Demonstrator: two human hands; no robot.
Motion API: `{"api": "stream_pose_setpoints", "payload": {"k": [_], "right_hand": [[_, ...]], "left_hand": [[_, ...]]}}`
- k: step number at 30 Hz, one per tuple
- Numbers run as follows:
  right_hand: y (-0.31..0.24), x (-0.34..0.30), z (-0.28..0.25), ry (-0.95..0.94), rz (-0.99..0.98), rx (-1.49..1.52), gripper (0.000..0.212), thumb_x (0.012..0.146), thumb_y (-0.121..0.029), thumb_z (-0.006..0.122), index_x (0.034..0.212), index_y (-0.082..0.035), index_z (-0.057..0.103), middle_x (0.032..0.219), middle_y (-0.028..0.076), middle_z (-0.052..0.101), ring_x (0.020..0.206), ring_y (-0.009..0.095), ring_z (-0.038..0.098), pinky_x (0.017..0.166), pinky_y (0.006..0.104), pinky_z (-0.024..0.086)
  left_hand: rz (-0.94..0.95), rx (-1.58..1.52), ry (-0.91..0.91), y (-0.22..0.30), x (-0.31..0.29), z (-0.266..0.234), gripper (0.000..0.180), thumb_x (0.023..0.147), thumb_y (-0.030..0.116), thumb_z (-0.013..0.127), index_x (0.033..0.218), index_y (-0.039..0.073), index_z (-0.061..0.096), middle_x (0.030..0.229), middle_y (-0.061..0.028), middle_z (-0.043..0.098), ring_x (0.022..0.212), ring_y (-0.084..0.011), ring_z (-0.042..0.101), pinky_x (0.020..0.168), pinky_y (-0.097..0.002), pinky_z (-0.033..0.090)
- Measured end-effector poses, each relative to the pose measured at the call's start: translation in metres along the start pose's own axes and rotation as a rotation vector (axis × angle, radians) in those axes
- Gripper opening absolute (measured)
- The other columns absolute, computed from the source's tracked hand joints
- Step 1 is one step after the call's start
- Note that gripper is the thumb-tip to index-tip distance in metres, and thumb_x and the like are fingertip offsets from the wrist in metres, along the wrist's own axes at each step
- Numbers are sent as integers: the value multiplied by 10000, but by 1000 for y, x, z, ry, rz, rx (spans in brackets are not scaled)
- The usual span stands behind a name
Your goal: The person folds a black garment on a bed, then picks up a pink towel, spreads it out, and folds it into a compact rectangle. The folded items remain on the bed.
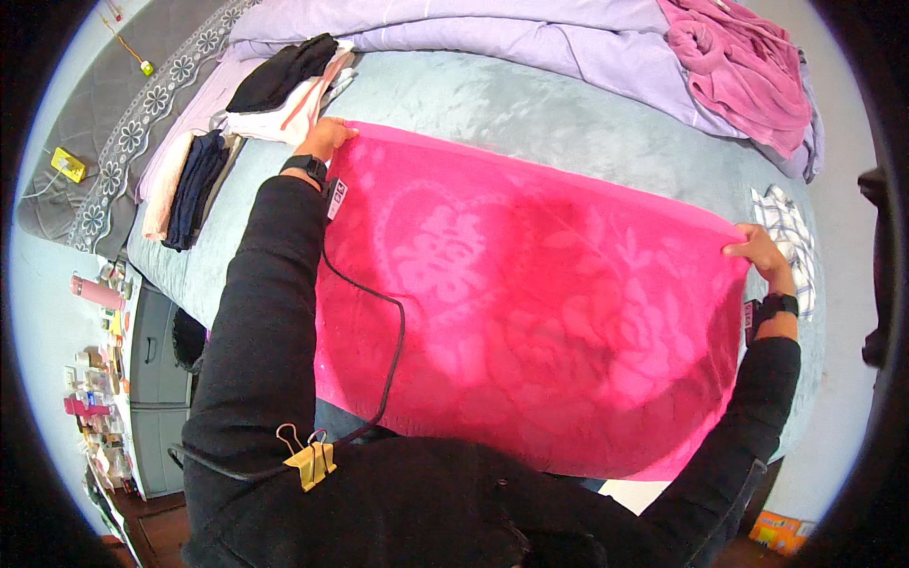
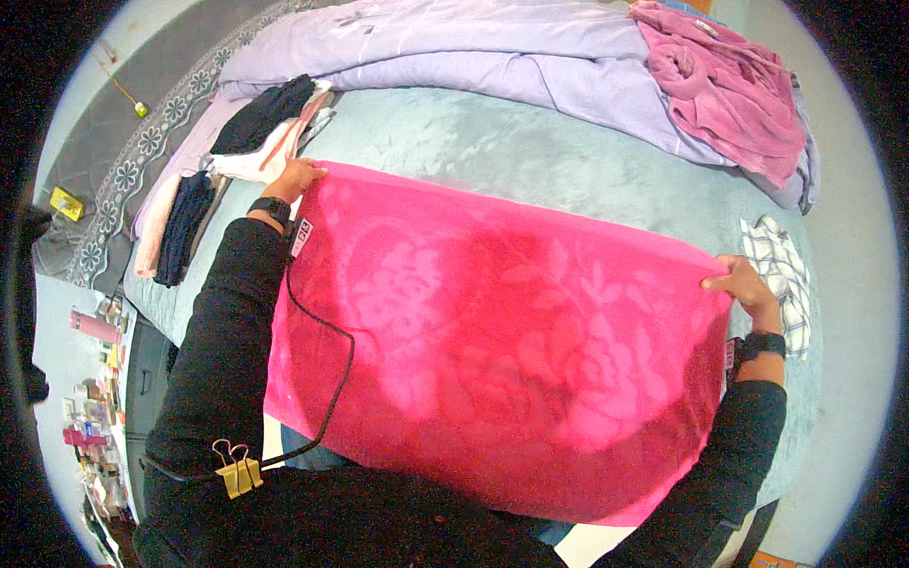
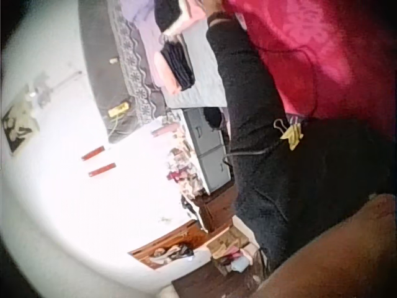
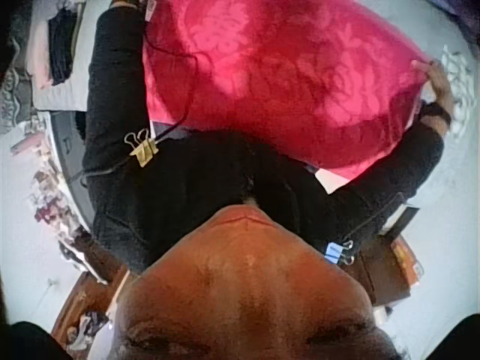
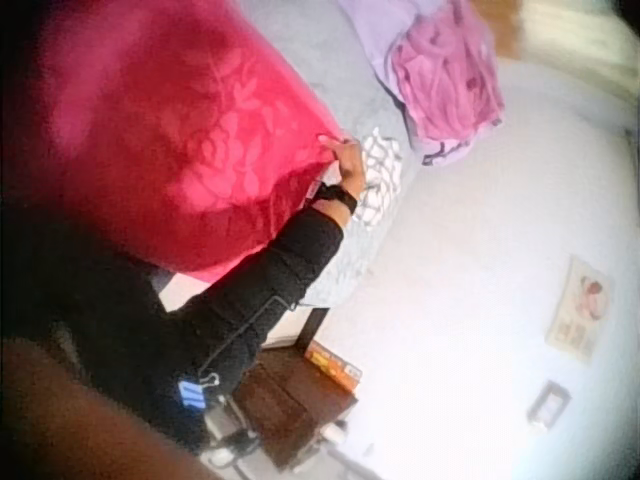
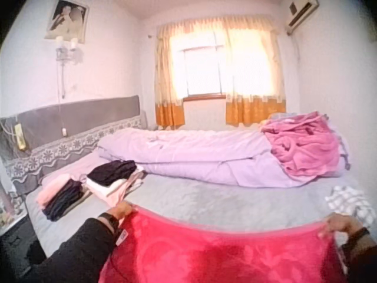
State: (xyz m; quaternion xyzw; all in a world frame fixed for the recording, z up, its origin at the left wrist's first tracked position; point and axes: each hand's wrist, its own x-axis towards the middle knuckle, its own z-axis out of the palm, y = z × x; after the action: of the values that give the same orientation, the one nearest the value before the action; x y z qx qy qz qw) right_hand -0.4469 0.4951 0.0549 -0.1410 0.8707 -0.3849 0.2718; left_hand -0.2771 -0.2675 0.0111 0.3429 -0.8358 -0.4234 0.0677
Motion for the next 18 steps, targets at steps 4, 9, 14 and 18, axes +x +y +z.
{"api": "stream_pose_setpoints", "payload": {"k": [4,9,14,18], "right_hand": [[-15,-5,-4,15,-148,420,224,696,-110,759,847,-66,600,796,-6,625,708,102,583,660,271,480],[3,41,-11,519,-39,-762,237,654,-103,760,784,-17,582,738,109,627,686,247,611,648,348,480],[61,57,19,568,50,-806,478,723,-134,706,1146,-74,492,1061,228,585,978,401,562,813,427,463],[91,-30,13,626,122,-615,687,748,-275,735,1278,11,405,1041,224,607,900,339,618,748,404,496]], "left_hand": [[14,106,86,-3,9,-8,187,772,147,722,877,1,669,824,-48,661,751,-169,602,653,-337,450],[123,134,9,-5,24,5,264,780,226,700,903,-6,679,863,-112,678,800,-218,631,715,-335,470],[350,872,20,-17,24,14,478,806,454,588,927,-1,671,969,-236,630,954,-391,593,816,-413,469],[368,744,-210,-51,-35,-16,424,856,425,543,793,17,642,817,-155,621,770,-309,584,648,-406,448]]}}
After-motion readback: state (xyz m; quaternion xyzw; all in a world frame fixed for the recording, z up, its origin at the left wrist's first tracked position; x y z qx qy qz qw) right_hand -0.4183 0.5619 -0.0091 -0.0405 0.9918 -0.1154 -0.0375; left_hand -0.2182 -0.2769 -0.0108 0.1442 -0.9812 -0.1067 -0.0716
